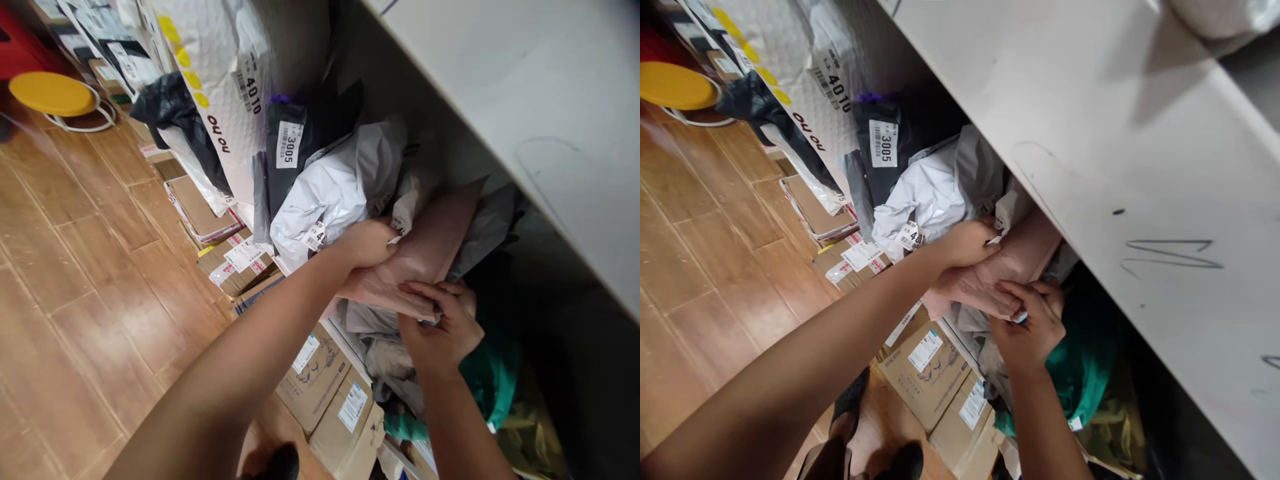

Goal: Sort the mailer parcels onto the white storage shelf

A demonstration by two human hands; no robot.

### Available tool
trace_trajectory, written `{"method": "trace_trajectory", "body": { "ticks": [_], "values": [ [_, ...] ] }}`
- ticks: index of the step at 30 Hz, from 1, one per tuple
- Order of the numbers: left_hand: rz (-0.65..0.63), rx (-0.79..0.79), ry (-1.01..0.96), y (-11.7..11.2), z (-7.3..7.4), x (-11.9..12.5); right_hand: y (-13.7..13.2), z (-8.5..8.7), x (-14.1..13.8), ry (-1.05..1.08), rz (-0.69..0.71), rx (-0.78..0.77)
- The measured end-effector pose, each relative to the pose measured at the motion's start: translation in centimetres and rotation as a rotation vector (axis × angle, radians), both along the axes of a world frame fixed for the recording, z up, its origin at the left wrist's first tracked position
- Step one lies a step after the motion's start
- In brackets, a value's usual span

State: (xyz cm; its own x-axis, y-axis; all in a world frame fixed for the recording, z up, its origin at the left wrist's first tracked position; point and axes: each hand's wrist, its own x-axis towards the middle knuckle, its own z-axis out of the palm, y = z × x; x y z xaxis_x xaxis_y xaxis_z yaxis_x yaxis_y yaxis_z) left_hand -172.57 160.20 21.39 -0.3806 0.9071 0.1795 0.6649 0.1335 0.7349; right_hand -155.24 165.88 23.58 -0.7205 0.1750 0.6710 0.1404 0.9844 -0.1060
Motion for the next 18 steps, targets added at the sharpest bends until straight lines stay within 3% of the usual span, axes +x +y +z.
{"method": "trace_trajectory", "body": {
  "ticks": [2,5,11,13,15,18],
  "values": [
    [-0.005,0.059,-0.092,-0.6,-0.6,0.2,-0.2,0.0,-0.5,0.007,-0.024,0.030],
    [0.119,0.177,-0.177,-2.2,-1.3,1.0,-0.3,0.4,-1.5,0.012,-0.059,0.039],
    [0.256,0.404,-0.200,-7.8,-2.5,3.0,0.1,1.5,-2.9,0.067,-0.082,0.070],
    [0.281,0.321,-0.252,-9.0,-3.0,3.2,0.0,2.3,-3.0,0.046,-0.086,0.088],
    [0.320,0.131,-0.298,-9.4,-3.3,2.8,-0.3,3.5,-3.0,-0.100,-0.024,0.056],
    [0.244,-0.077,-0.284,-8.7,-3.2,1.6,-0.8,5.7,-3.7,-0.423,0.114,-0.239]
  ]
}}
